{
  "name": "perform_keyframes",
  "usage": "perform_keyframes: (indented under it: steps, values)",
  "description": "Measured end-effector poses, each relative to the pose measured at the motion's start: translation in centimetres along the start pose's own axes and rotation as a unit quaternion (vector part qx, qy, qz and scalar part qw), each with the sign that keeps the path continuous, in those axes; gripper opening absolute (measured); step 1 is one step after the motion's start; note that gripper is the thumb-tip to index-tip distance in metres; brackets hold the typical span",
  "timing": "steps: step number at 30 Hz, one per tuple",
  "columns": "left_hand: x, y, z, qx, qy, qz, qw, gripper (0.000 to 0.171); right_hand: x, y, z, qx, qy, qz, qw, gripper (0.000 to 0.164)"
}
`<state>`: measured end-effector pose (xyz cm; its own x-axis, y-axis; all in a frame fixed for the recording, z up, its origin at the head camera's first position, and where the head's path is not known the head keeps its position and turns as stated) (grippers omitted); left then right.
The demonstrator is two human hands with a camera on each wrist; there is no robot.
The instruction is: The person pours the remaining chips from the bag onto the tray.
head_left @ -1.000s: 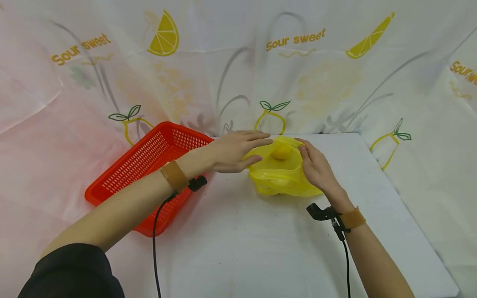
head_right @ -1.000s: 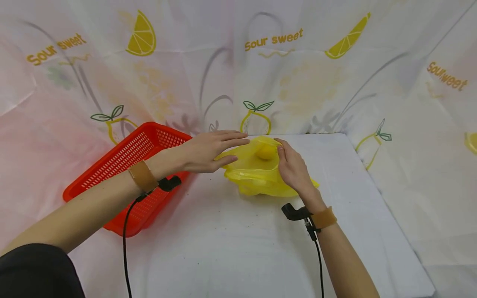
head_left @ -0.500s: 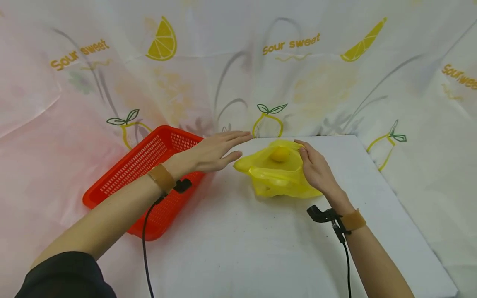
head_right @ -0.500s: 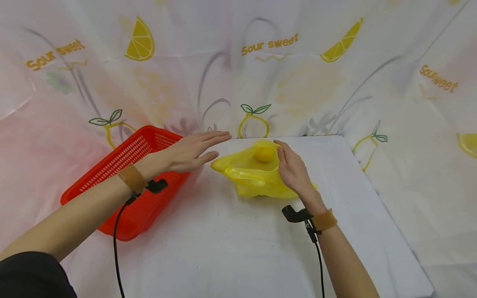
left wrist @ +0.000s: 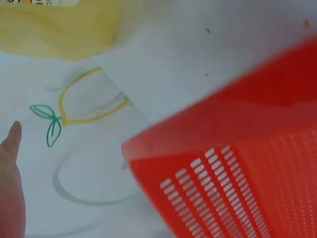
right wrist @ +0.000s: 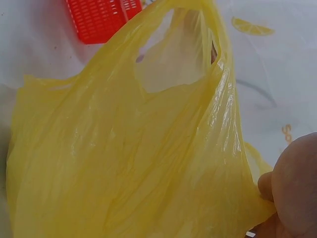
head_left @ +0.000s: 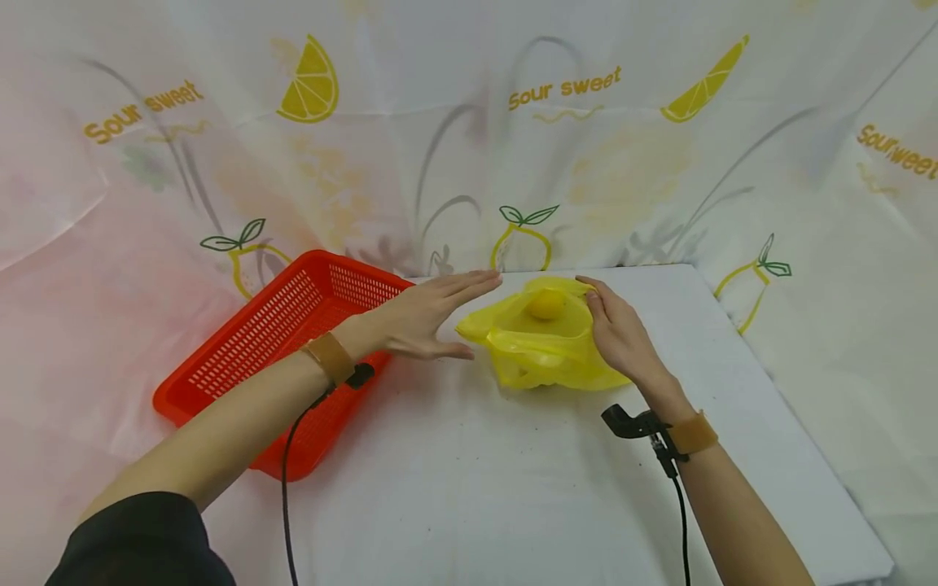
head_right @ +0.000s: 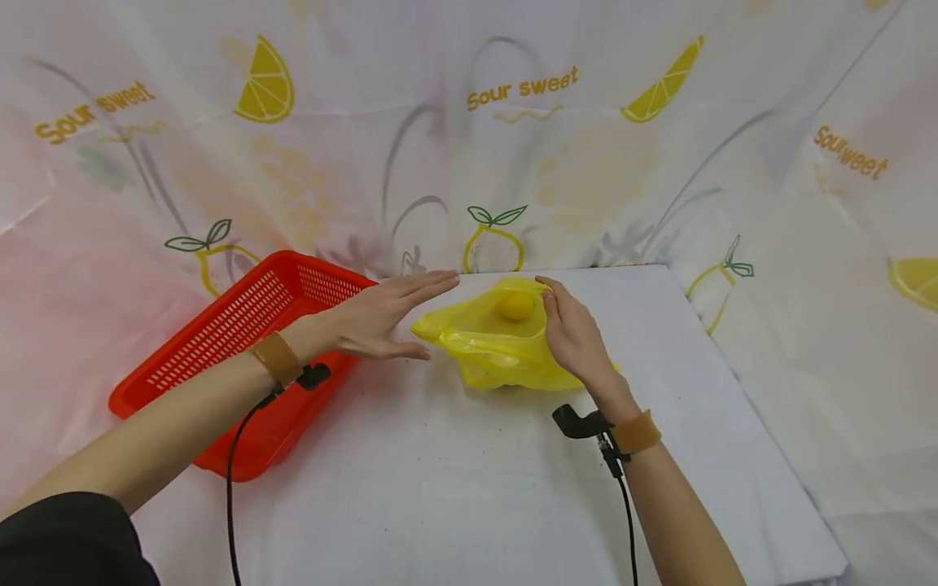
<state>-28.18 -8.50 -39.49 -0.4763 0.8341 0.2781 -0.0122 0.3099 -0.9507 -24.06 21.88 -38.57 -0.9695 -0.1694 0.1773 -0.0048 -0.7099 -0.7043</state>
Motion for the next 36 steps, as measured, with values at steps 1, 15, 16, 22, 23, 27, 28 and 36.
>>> perform_keyframes:
  steps: [1, 15, 16, 22, 23, 27, 28, 36]
  values:
    - [0.3, 0.3, -0.1, -0.002, 0.006, 0.002, 1.0, 0.099, 0.0, 0.0, 0.0, 0.0, 0.0, 0.001, 1.0, 0.048]
    - [2.7, 2.4, -0.6, -0.03, 0.061, -0.031, 0.9972, 0.102, -0.2, -0.3, 0.1, 0.006, -0.006, -0.001, 1.0, 0.047]
    - [2.8, 2.5, -0.6, -0.029, 0.065, -0.034, 0.9969, 0.101, -0.2, -0.3, 0.1, 0.006, -0.006, -0.002, 1.0, 0.047]
    - [3.7, 3.0, -1.1, -0.016, 0.082, -0.025, 0.9962, 0.09, -0.1, -0.2, 0.0, 0.008, -0.008, -0.002, 1.0, 0.047]
    - [3.9, 3.1, -1.2, -0.016, 0.086, -0.02, 0.996, 0.088, -0.1, -0.2, 0.0, 0.008, -0.009, -0.003, 1.0, 0.047]
    - [4.5, 3.5, -1.8, -0.011, 0.099, -0.002, 0.995, 0.075, -0.1, -0.2, -0.1, 0.007, -0.018, -0.003, 1.0, 0.047]
    - [4.6, 3.5, -1.9, -0.006, 0.101, 0.004, 0.9948, 0.072, -0.1, -0.3, -0.1, 0.007, -0.019, -0.003, 1.0, 0.047]
    - [4.8, 3.2, -2.0, -0.035, 0.102, 0.0, 0.9942, 0.063, -0.3, -0.4, -0.4, 0.024, -0.011, 0.011, 1.0, 0.047]
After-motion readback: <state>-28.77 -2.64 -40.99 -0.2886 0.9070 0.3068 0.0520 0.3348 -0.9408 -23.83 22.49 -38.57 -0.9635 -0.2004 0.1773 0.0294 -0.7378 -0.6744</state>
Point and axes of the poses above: each hand's wrist, its own x-axis towards the middle knuckle, its own y-axis out of the palm, z = x × y, the point moved 2 cm from there along x, towards the middle knuckle, and after that the axes turned 1 degree about -z, right-handed, at the moved point
